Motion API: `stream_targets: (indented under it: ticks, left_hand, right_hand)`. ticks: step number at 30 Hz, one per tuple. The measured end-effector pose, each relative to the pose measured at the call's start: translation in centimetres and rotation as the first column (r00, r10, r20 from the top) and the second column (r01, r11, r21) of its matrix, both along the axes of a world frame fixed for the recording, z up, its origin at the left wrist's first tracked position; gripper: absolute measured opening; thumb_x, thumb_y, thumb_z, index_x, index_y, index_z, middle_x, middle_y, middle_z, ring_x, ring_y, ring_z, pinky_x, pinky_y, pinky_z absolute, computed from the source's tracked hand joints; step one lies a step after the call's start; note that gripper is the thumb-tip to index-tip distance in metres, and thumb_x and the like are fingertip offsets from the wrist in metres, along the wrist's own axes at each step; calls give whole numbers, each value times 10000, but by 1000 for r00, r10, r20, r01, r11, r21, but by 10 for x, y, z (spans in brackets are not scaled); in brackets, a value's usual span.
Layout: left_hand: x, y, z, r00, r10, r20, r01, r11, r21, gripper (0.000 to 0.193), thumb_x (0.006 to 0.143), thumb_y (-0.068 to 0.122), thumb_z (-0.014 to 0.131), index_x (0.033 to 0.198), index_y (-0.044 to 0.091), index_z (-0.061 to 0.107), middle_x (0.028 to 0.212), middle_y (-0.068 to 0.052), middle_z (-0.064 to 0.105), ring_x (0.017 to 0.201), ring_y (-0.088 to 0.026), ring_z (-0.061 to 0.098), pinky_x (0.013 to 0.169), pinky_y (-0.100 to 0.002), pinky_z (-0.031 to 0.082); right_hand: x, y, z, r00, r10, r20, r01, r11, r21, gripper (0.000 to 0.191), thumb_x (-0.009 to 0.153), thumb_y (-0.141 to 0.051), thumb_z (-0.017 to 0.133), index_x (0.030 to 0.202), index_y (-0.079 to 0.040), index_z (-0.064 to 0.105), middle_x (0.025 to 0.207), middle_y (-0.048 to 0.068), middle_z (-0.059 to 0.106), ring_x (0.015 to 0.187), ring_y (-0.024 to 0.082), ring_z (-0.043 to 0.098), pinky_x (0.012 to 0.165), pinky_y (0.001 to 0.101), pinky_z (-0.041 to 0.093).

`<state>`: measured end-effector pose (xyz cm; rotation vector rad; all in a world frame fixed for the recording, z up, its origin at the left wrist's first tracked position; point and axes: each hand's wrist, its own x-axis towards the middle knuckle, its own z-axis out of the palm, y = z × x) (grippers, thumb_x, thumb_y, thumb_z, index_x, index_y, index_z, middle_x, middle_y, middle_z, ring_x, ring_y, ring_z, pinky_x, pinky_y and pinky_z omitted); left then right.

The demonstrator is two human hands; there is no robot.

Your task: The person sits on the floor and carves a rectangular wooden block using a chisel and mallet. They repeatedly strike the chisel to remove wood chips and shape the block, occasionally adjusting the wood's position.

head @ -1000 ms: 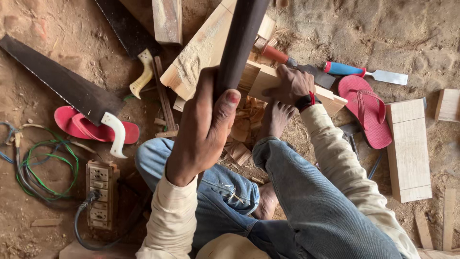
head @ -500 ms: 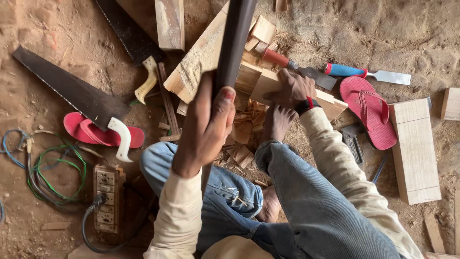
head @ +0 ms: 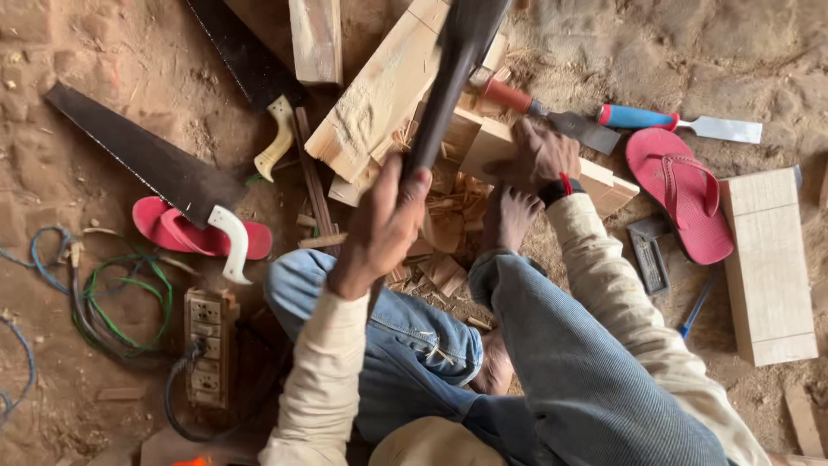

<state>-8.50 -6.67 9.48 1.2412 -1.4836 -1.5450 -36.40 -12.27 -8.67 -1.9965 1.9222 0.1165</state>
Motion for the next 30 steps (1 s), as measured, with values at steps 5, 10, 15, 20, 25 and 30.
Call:
stream_targets:
  ticks: [5,10,15,20,25,30]
  left_hand:
    - [16,-11,50,998,-59,-28,47,945,-325,515,1154,543,310,1339,79,438,751,22,494,557,-74,513,479,-239,468]
    - [3,4,-9,943,113,313,93,814,-573,370,1170,365,329,1311,42,441,871,-150,575,540,-93,541,422,-233,486]
    - [-9,11,-52,985,67,161,-121,928,352,333,1058,400,396,1209,113,473,621,7,486,421,-83,466,317,-260,390]
    - [9,-6,10,992,21,-127,-2,989,150,361,1116,425,406,1163,70,453,694,33,465,486,-60,446,358,-243,398]
    - [20,-9,36,995,-36,-89,13,970,-242,454,1152,521,348,1271,93,438,787,45,456,583,-55,466,438,-229,448]
    - [-6,23,-45,1000,4,16,-7,974,225,406,1114,460,383,1147,66,478,669,50,444,476,-73,436,345,-269,329]
  right_hand:
    - [3,10,4,995,17,98,-3,990,-143,743,634,-738,835,985,-152,542,828,55,682,666,272,647,570,420,444]
    - [0,8,1,999,5,53,1,995,-100,735,672,-756,828,973,-147,548,822,64,696,694,288,662,612,457,462]
    - [-3,3,1,994,77,83,-51,959,-278,720,656,-755,833,997,-186,554,853,84,700,743,321,666,619,474,469]
    - [2,9,7,996,-55,73,60,996,-62,721,668,-722,835,1017,-159,549,845,87,708,721,307,673,644,483,476]
    - [6,11,9,994,-12,113,26,992,-122,727,652,-704,855,1005,-154,538,854,73,683,694,291,638,599,454,443]
    - [5,7,9,996,-54,75,57,998,-39,733,686,-746,842,986,-152,535,758,58,643,656,275,600,616,442,415]
